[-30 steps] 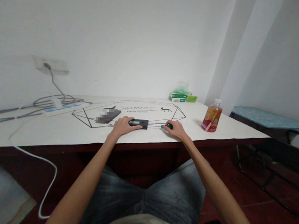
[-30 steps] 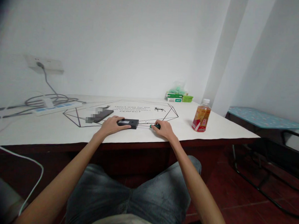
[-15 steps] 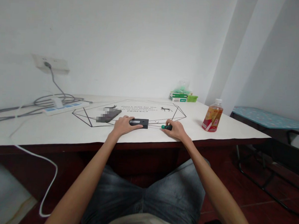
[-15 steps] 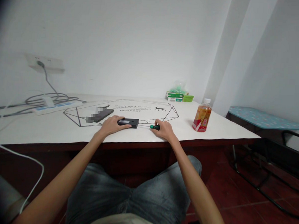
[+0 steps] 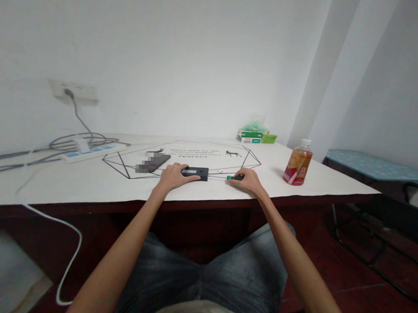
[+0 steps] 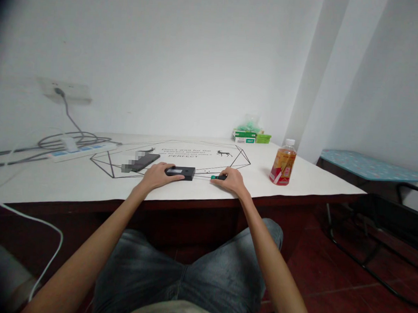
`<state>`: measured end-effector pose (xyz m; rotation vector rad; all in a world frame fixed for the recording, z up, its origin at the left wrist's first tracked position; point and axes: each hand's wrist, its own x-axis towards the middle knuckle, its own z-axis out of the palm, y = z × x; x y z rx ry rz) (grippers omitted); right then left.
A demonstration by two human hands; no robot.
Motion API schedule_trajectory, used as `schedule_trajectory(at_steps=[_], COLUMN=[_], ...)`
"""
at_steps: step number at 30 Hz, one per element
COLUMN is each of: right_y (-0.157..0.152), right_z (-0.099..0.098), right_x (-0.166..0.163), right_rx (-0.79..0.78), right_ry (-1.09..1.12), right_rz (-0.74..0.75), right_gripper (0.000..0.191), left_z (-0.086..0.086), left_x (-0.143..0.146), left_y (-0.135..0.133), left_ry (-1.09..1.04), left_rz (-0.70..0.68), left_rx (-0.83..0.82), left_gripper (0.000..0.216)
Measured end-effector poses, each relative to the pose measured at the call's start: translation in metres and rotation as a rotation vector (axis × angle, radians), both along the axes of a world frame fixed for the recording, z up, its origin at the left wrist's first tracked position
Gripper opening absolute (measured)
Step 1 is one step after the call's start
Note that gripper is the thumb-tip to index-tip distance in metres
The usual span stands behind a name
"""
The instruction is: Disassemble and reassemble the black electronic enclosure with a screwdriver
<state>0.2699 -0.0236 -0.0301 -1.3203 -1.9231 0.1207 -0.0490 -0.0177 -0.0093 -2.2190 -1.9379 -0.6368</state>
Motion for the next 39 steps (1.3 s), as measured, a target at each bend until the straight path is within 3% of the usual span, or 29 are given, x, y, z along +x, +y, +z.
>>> schedule_trajectory(at_steps=[5, 16, 26, 34, 39], right_y=[-0.002, -0.005, -0.002, -0.013, -0.011], right_z=[-0.001, 0.001, 0.001, 0.002, 0.0], right_x=[0.0, -0.004, -0.002, -0.009, -0.01], right_rx=[0.02, 0.037, 0.028, 0.072, 0.103], right_ry=[0.038, -0.123, -0.042, -0.224, -0.214], right_rz=[0.075, -0.014, 0.026, -0.111, -0.097], right_gripper=[0.034, 0.039, 0.036, 0.034, 0.035], left_z=[0.001, -0.002, -0.001, 0.001, -0.002], left_x=[0.001, -0.002, -0.001, 0.001, -0.001], left_y=[-0.001, 0.002, 0.001, -0.003, 0.001], left_ry=[-0.021, -0.049, -0.043, -0.055, -0.049], left_rz=[-0.02, -0.032, -0.028, -0.015, -0.022], left_rx=[0.0, 0.015, 0.012, 0.012, 0.013], left_gripper=[0.092, 0.092, 0.091, 0.087, 0.089])
